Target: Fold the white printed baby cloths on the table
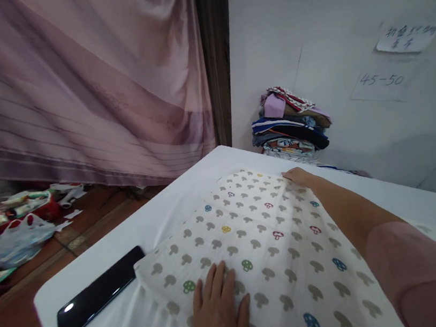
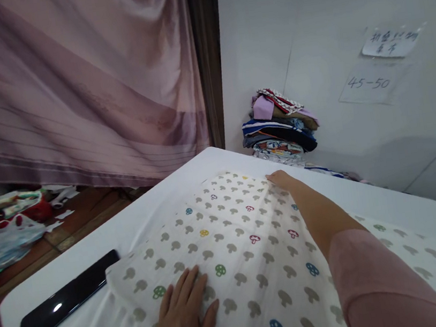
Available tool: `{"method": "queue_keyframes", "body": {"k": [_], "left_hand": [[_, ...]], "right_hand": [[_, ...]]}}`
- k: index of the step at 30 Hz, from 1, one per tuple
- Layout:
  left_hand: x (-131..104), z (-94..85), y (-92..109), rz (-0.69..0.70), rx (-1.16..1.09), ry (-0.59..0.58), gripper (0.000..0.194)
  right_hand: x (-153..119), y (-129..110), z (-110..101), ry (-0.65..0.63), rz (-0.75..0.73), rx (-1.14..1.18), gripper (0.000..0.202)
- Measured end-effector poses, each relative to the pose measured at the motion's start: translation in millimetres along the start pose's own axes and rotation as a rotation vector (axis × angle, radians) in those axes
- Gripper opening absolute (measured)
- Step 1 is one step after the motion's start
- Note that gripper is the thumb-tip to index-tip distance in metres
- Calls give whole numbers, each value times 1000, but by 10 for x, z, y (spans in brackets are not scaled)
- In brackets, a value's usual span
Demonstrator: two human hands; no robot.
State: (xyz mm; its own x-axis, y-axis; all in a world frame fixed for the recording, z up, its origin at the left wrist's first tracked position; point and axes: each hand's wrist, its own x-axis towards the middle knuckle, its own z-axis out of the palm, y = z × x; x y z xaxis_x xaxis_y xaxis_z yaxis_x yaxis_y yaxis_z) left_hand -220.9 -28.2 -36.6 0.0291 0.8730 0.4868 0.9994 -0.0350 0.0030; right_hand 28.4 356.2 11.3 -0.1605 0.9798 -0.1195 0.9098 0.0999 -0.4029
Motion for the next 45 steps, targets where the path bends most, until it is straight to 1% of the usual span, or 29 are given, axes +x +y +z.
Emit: {"method": "queue_keyframes", "body": {"k": [2,3,5,8,11,13,17,20,23,26,32,34,35,37,39,41,43,45], "left_hand": [[3,-4,2,-4,0,0,41],[5,-6,5,-9,0,2,40],[9,-15,10,-14,2,-3,40],[14,-33,14,-15,6,-36,39],[18,-48,16,-33,3,-99,42],[21,-53,24,-61,7,-130,42],[21,-57,53,-74,8,-131,42],[19,-69,68,-78,-7,-122,41],[20,-95,58,-118,-39,-93,40],[23,-120,22,-170,-62,-68,38],[4,-106,-42,-196,-95,-155,40],[3,-97,-49,-207,-102,-163,40],[5,-97,-52,-213,-103,-163,40],[12,-102,-57,-232,-101,-159,40],[21,-110,-65,-252,-97,-162,41],[29,-113,-75,-266,-96,-173,42],[36,-110,-86,-275,-101,-186,43],[47,-107,-97,-285,-111,-194,43]], "right_hand": [[-58,0,-65,-29,-11,18,40],[-84,-3,-80,-37,-12,23,41],[-113,-11,-76,-41,-13,28,34],[-88,-22,-10,-26,-14,12,22],[-12,-22,82,17,-10,-39,14],[34,-17,142,63,-1,-83,13],[69,-7,216,123,4,-156,21],[61,8,203,105,-10,-195,23],[20,25,174,86,-20,-232,24],[-51,10,193,84,-24,-259,24],[-174,-102,311,189,18,-320,28],[-220,-124,358,239,-6,-356,33],[-252,-132,392,270,-40,-365,36],[-335,-150,484,307,-155,-365,44],[-423,-181,587,254,-283,-358,48],[-487,-234,654,142,-336,-358,51],[-519,-306,659,34,-312,-350,53],[-546,-381,620,-26,-268,-322,55]]}}
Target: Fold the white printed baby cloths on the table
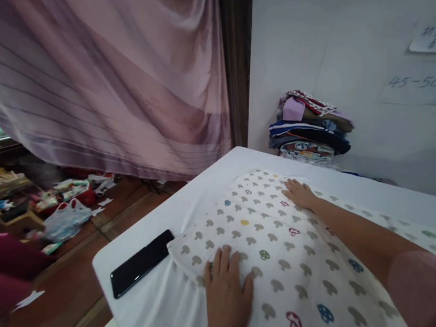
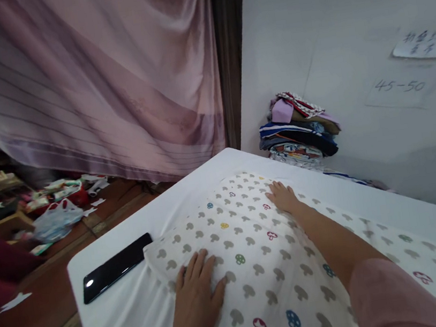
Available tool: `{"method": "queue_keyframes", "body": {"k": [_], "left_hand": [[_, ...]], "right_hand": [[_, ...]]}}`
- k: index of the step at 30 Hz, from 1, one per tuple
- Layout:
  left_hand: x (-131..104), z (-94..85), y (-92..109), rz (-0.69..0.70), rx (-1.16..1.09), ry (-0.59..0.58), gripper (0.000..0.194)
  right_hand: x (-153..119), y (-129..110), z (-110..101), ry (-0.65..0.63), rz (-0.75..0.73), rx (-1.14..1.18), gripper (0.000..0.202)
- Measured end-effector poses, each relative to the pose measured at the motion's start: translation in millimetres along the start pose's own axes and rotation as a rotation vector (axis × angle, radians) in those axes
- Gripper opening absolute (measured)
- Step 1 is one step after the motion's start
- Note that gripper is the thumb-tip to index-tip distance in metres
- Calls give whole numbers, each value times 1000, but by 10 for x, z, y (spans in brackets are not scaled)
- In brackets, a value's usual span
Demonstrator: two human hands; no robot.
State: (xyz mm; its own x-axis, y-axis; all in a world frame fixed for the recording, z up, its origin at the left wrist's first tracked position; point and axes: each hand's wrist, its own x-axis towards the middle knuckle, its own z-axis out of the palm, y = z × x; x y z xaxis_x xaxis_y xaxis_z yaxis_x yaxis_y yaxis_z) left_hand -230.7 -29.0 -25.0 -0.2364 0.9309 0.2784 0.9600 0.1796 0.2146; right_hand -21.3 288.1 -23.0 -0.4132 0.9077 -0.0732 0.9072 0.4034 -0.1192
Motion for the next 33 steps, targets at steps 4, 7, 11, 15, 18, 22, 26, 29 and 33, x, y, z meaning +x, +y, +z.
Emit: {"method": "queue_keyframes", "body": {"k": [4,7,11,15,18,22,26,29,33], "left_hand": [[40,-29,-5,-21,-25,-21,41],[66,-84,-3,-59,-33,-46,38],[156,-201,3,-91,-14,-45,36],[577,-295,85,85,19,-17,38],[1165,-200,200,225,44,-58,45],[1921,170,264,252,32,-221,59],[2240,493,172,76,23,-265,65],[2276,594,91,70,27,-243,66],[2295,616,71,89,52,-198,66]], "right_hand": [[-150,-131,-26,68,8,25,62],[-327,-222,87,79,-21,-9,65],[-425,-282,159,23,3,-22,66],[-414,-291,112,27,-13,-7,67],[-413,-285,107,26,-21,-1,68],[-414,-283,133,21,-21,15,69],[-400,-308,95,14,-20,44,71],[-394,-295,22,-57,-22,96,71],[-418,-221,-2,-34,-8,145,77]]}}
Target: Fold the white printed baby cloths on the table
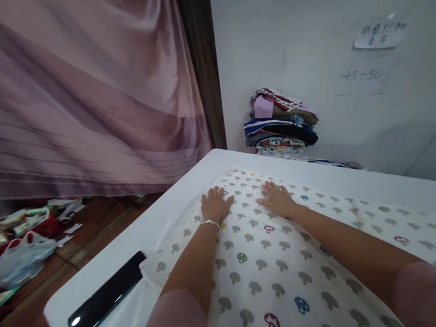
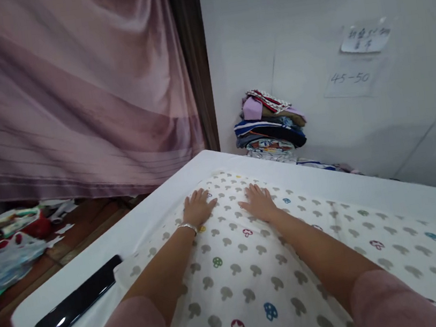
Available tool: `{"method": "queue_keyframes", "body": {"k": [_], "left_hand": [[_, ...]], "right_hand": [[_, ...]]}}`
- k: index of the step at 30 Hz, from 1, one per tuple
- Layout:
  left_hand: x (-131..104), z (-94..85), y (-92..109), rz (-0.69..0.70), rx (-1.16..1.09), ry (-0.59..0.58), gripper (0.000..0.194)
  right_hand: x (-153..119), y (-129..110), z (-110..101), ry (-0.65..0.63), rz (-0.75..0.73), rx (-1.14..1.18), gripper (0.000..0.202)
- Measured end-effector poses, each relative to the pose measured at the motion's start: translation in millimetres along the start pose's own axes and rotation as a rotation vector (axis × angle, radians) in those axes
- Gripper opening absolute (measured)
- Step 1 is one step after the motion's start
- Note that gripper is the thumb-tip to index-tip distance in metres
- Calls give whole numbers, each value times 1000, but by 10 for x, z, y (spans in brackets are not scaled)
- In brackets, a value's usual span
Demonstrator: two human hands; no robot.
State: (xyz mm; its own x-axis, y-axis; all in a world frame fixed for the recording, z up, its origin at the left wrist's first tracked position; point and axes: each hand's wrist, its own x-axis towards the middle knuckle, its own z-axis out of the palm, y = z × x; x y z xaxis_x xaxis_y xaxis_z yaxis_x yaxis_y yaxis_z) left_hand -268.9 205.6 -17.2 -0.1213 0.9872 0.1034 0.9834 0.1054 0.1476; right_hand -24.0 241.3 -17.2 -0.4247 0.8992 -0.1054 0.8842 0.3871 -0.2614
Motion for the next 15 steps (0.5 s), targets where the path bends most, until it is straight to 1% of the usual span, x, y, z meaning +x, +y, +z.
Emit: {"method": "queue_keyframes", "body": {"k": [2,4,7,8,10,12,14,15], "left_hand": [[10,-12,17,8,12,-6,65],[17,-38,33,7,24,-34,65],[53,-108,24,-1,37,-77,65],[80,-139,9,-1,43,-80,66],[143,-205,-35,35,72,-127,60],[166,-261,-68,148,142,-190,47],[91,-281,-40,259,198,-204,42],[10,-276,16,307,208,-189,42]], "right_hand": [[-11,4,8,41,18,-15,77],[-19,-32,-15,24,19,-6,78],[-84,-78,-147,-34,-27,72,80],[-142,-63,-203,-27,-42,107,80],[-339,30,-286,31,-69,142,82],[-632,195,-291,89,-63,127,81],[-947,395,-226,102,-7,90,80],[-1082,492,-184,100,31,74,79]]}}
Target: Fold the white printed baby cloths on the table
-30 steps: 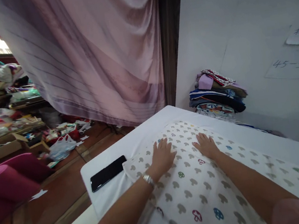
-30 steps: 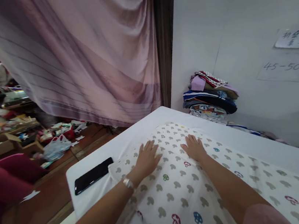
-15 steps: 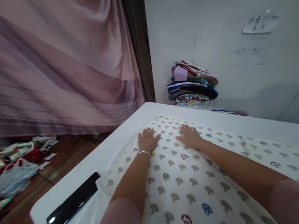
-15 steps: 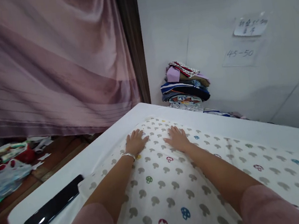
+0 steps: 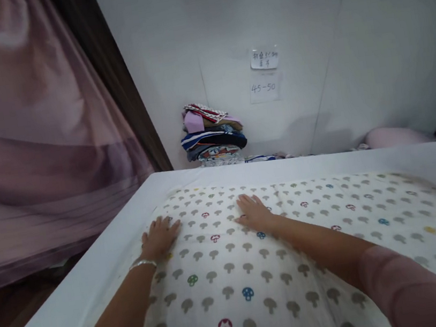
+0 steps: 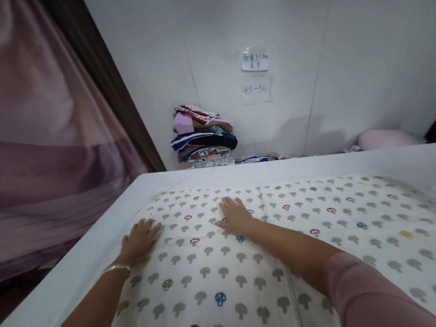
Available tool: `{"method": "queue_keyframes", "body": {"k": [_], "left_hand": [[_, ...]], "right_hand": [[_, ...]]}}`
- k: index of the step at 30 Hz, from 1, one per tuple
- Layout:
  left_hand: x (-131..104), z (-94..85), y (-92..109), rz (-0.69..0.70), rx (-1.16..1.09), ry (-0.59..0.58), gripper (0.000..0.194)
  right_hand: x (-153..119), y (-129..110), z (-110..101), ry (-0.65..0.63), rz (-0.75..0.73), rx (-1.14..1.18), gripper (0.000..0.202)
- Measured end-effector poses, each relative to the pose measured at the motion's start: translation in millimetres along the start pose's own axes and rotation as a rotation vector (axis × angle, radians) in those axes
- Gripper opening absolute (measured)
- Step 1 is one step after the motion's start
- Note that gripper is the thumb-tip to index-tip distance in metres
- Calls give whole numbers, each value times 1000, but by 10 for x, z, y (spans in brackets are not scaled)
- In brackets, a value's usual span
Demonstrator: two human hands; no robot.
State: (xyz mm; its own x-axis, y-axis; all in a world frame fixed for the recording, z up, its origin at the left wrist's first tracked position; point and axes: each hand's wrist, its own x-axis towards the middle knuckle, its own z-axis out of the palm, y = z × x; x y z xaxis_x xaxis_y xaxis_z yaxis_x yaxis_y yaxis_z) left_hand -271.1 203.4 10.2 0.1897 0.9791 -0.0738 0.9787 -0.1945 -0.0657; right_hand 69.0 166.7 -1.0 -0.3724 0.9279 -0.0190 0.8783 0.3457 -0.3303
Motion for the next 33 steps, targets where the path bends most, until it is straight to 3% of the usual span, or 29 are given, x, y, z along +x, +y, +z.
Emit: {"method": "queue_keyframes", "body": {"k": [2,4,9,12,17,22,28,33], "left_hand": [[-154,17,287,61,-13,54,43],[-324,18,715,71,-85,66,54],[-702,-46,1831,344,-176,188,61],[-877,-11,2171,386,-213,203,62],[-1027,120,2220,356,-232,211,60],[-1017,114,2193,347,-250,203,59],[-1003,127,2184,352,-261,172,59],[-995,152,2163,371,-289,184,58]], "right_hand": [[-191,159,41,-2,46,-23,77],[-266,224,64,5,45,-30,76],[-184,156,50,25,40,-27,72],[-120,258,-52,-5,53,-3,63],[-133,926,-446,129,297,-58,47],[-116,1545,-716,72,393,-132,38],[75,1643,-728,6,319,-185,24],[39,1578,-712,61,278,-221,23]]}}
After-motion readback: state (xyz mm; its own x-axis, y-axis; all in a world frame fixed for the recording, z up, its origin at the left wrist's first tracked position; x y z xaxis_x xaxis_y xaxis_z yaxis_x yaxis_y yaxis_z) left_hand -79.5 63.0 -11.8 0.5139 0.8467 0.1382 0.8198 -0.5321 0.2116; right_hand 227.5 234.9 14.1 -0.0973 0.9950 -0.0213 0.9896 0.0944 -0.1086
